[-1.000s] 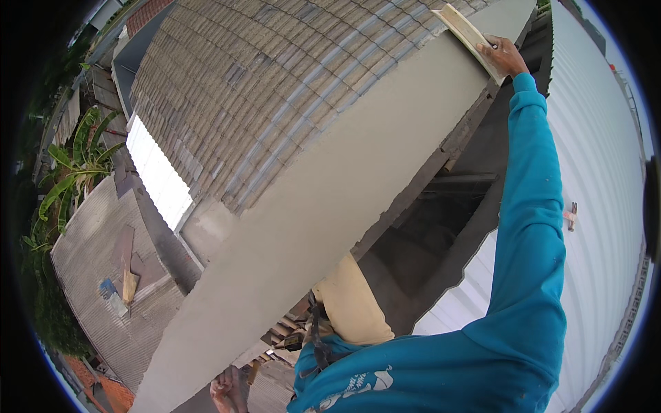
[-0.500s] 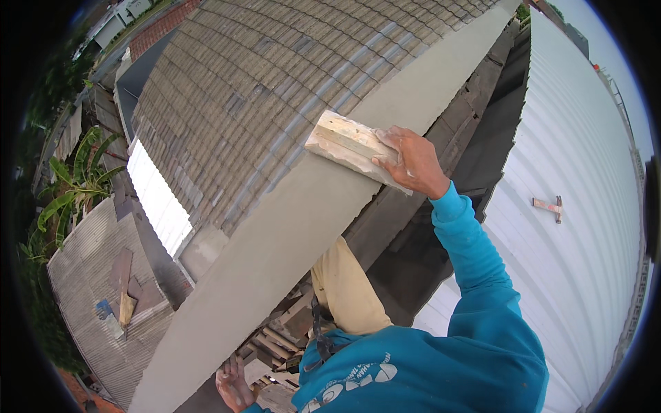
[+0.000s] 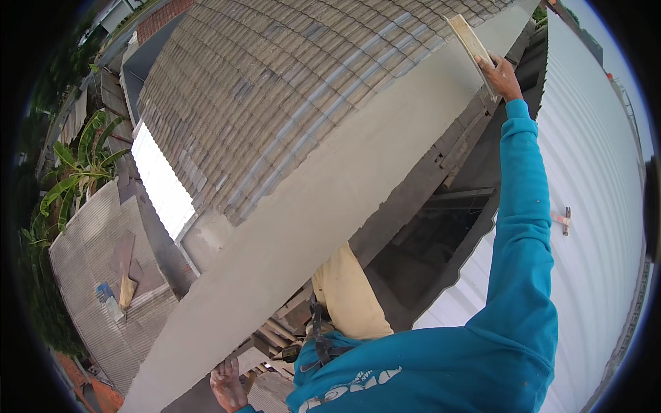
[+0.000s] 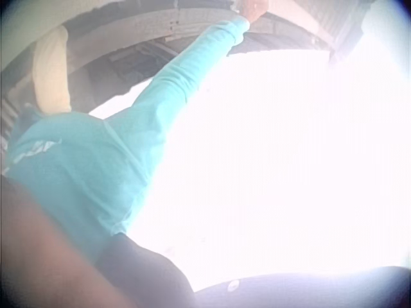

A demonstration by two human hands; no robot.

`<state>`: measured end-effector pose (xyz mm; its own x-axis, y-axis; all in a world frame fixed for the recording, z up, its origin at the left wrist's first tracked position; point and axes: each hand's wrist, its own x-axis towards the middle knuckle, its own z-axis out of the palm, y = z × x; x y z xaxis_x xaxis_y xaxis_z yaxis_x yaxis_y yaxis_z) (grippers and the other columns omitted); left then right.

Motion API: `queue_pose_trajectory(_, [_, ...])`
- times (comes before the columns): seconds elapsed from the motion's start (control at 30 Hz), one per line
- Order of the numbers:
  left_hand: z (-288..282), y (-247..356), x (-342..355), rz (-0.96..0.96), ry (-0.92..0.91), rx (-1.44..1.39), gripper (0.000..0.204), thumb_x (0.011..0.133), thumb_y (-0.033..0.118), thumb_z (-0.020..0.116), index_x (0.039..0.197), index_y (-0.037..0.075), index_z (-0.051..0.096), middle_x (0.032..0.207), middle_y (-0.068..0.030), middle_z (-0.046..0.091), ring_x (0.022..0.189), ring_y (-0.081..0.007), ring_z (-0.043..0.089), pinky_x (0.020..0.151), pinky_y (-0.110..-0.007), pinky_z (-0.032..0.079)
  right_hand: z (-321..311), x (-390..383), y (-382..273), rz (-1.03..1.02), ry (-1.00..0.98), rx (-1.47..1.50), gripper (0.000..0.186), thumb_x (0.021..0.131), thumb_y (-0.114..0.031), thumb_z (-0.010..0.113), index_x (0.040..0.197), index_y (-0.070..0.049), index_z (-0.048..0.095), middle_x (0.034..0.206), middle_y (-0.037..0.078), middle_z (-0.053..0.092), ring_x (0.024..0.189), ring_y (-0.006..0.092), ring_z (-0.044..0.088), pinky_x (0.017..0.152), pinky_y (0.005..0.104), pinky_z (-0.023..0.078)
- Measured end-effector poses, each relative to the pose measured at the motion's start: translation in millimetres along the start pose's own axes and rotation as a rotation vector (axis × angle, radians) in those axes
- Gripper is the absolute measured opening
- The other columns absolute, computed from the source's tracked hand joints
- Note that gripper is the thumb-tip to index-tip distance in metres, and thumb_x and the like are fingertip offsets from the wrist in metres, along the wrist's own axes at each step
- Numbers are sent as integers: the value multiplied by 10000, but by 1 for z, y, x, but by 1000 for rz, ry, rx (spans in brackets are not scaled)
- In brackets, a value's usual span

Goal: The person applies wet cement to a roof edge using a trowel and smooths it with a wooden float. They repeatedly scoop cement from a bucket and spread it along the curved edge, leveling the surface with consistent strokes.

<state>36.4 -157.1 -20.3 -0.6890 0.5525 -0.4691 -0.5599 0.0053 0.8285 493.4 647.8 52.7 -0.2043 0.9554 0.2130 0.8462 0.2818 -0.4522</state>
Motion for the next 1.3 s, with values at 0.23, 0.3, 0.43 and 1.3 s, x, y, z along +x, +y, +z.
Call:
queue_pose_trajectory(0.23, [11,12,-2,-75,25,-40,359,787,325,797,802,114,507,973,-92,571,1127,-276,547,1171,-589,235,21,62,76,93,3,-276,638,815,-444,703,1282,-22,601,1179,237,650,1106,347,629,972,399,453])
queue_pose_trajectory(0.3, [26,15,-7,-77,79,8,357,803,340,784,796,116,507,958,-83,570,1121,-270,549,1173,-587,229,30,60,69,91,-36,-220,641,820,-445,698,1286,-18,596,1192,237,645,1116,350,622,974,398,452])
queue_pose_trajectory(0.43, [-3,8,-5,-92,-21,-34,339,805,336,779,794,114,523,928,-67,569,1126,-266,553,1176,-585,224,29,37,47,-23,-143,-267,663,832,-480,675,1291,-8,590,1228,233,628,1142,350,606,998,400,442])
queue_pose_trajectory(1.3, [19,-8,4,64,38,-267,204,828,81,582,957,-22,462,1192,-215,525,1334,-453,403,1110,-601,330,115,-310,-283,-599,-20,-89,449,785,-342,714,1056,13,667,926,178,614,886,352,627,753,450,507])
